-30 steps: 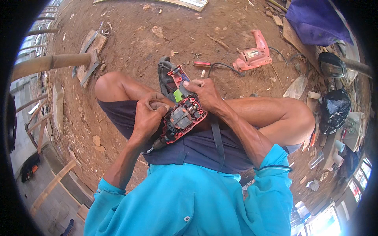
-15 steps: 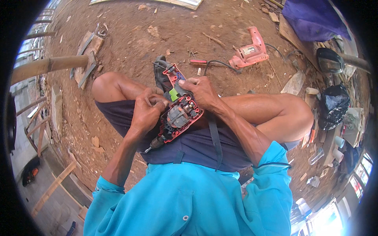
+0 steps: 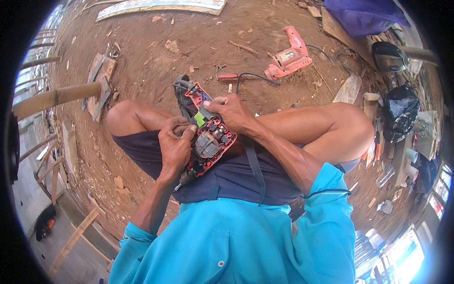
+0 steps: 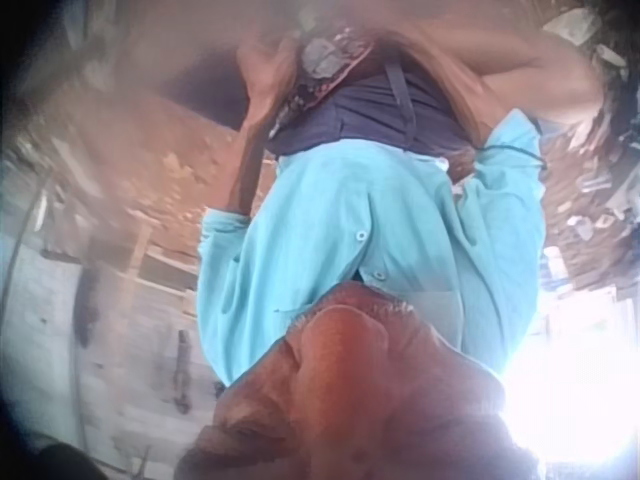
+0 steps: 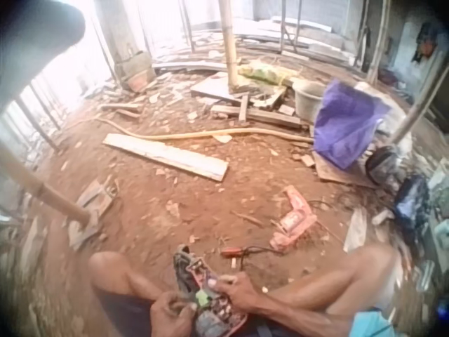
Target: The person sits on the ground and uses a screwdriver to remove screws from a corded drill. They open the drill's casing, expose the internal components, and manipulate the wiring and internal parts.
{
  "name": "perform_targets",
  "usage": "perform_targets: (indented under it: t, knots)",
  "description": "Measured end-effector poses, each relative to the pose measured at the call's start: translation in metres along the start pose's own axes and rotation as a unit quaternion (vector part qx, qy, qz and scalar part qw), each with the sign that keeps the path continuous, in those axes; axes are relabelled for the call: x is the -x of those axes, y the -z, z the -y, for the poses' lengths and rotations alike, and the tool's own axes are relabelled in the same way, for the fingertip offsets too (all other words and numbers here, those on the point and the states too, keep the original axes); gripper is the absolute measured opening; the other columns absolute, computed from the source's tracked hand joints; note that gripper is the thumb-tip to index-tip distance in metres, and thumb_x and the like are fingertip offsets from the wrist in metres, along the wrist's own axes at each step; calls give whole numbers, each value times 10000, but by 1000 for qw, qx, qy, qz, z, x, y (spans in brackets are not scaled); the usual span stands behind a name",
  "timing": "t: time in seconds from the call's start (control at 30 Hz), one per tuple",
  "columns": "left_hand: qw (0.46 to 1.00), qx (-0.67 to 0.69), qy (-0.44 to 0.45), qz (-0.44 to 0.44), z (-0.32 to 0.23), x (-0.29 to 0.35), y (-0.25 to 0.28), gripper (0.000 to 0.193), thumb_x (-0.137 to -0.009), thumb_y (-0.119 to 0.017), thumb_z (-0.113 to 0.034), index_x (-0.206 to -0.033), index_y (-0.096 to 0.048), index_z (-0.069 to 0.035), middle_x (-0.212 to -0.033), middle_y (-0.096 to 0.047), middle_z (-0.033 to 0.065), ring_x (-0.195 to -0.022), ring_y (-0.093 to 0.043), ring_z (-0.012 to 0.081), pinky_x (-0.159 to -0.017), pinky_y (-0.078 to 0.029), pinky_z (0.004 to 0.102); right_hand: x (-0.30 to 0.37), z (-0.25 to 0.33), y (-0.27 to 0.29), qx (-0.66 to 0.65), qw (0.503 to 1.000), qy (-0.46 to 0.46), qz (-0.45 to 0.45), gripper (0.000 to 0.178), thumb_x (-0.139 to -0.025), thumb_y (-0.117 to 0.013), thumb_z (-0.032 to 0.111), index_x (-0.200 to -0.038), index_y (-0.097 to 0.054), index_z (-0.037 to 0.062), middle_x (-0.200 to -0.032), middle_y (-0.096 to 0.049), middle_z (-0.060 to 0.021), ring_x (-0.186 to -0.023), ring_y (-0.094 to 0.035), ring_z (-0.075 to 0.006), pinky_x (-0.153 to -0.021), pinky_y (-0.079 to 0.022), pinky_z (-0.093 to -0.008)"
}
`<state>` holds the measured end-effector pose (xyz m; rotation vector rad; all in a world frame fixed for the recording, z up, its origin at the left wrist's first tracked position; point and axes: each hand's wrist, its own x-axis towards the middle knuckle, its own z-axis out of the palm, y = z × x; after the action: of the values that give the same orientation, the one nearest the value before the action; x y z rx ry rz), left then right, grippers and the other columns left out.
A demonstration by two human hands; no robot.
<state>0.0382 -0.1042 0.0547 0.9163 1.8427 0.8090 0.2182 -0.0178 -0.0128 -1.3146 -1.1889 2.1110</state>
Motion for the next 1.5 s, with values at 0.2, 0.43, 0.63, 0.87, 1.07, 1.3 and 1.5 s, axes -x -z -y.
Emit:
perform_targets:
  t: [0.2, 0.43, 0.63, 0.87, 1.07, 1.3, 1.5]
  knots:
    - [997, 44, -1, -57, 10, 7, -13, 213, -903, -732, -15, -1069, -627, 68, -856, -725, 121, -775, -685, 129, -693, -536, 269, 3, 6, -1, 12, 1000, 19, -1, 394, -1022, -674, 318, -1009, -780, -62, -856, -760, -70, -775, -640, -101, -706, -518, -318]
    - [997, 45, -2, -61, 5, 14, -21, 170, -944, -723, -23, -1074, -635, 42, -868, -676, 49, -757, -616, 74, -655, -485, 217, 1, 1, -1, 2, 1000, 21, -6, 337, -1027, -698, 264, -1012, -775, -63, -856, -751, -39, -736, -646, -72, -645, -527, -265]
    - [997, 28, -56, -42, 5, 17, -20, 188, -935, -703, 7, -1105, -633, 44, -884, -682, 44, -779, -633, 85, -704, -514, 232, 0, 0, 0, -29, 999, 13, 9, 396, -1023, -671, 291, -1043, -764, -93, -879, -763, -92, -777, -652, -112, -710, -538, -322]
    - [998, -10, -56, -22, 1, 11, -16, 233, -897, -723, 23, -1109, -636, 62, -952, -752, 135, -878, -723, 158, -765, -564, 272, 2, 4, 2, -23, 1000, 11, 8, 352, -1010, -697, 274, -1003, -776, -69, -867, -758, -71, -767, -647, -96, -691, -525, -294]
    - [993, -99, -60, 9, -3, -1, 1, 263, -860, -748, -64, -1097, -696, 37, -905, -779, 164, -821, -757, 197, -747, -589, 319, -4, -6, 0, -87, 996, -16, 8, 310, -1005, -710, 244, -988, -772, -60, -856, -754, -65, -724, -653, -91, -652, -527, -284]
    - [997, -9, 44, 56, -10, -10, 7, 243, -868, -735, -10, -1082, -677, 89, -901, -737, 109, -811, -691, 129, -712, -553, 260, -3, -5, 0, -133, 991, -19, 4, 283, -1007, -715, 224, -962, -752, -53, -839, -746, -59, -712, -666, -88, -624, -536, -264]
    - [999, -28, 10, -39, -3, 5, -8, 182, -870, -742, -35, -1029, -710, 48, -873, -733, 82, -748, -663, 114, -671, -532, 265, -2, -5, -3, -132, 991, -18, 4, 284, -1013, -708, 228, -957, -755, -47, -838, -745, -53, -713, -662, -85, -616, -529, -261]
